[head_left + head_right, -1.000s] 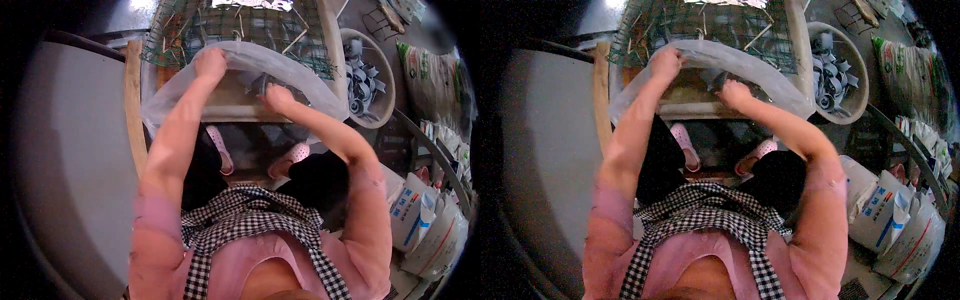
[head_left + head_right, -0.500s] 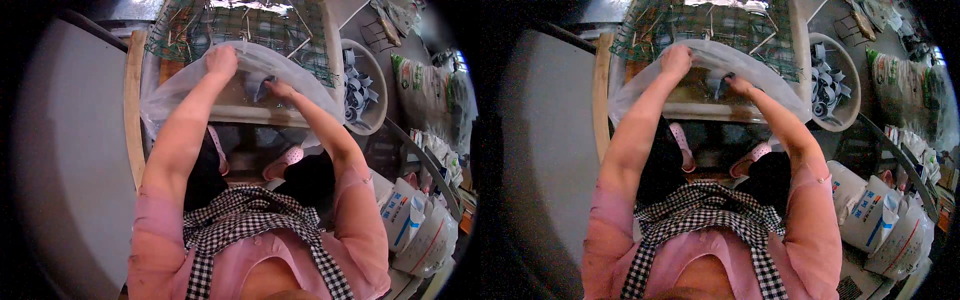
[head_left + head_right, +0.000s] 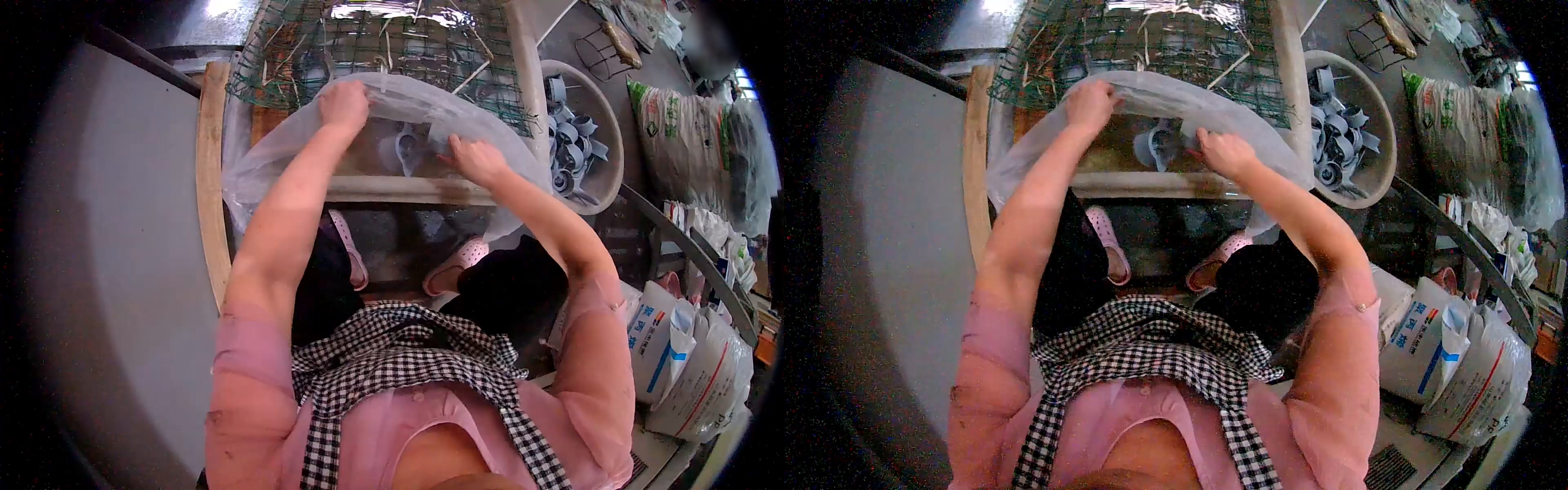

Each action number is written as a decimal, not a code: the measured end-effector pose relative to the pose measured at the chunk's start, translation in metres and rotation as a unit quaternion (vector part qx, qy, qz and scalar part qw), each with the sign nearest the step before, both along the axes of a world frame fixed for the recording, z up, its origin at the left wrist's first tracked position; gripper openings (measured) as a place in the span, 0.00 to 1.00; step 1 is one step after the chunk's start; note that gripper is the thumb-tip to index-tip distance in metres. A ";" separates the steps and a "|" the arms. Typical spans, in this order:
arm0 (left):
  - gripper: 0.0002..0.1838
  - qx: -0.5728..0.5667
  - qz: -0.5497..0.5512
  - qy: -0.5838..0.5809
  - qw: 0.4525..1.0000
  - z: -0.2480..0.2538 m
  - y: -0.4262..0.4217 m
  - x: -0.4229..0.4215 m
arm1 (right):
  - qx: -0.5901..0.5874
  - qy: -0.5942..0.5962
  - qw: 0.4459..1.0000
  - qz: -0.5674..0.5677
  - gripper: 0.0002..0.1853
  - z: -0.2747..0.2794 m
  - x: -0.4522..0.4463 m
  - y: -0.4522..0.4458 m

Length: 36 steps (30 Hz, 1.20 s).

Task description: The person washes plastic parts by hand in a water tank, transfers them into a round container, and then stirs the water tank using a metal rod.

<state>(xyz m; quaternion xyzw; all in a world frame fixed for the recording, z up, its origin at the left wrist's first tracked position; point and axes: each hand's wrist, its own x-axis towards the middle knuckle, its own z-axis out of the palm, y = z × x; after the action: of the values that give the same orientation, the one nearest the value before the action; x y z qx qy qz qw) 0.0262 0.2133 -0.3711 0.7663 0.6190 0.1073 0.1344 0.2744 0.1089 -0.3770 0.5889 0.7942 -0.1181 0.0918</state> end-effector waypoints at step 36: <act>0.13 -0.017 0.021 0.010 1.000 0.002 0.004 -0.004 | 0.282 -0.022 0.889 -0.359 0.19 0.063 0.209 -0.001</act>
<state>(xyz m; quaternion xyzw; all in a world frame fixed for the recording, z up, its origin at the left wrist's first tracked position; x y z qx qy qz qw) 0.0223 0.2173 -0.3694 0.7515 0.6382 0.0920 0.1394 0.4829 0.1080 -0.3136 0.8378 0.5259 0.0987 -0.1089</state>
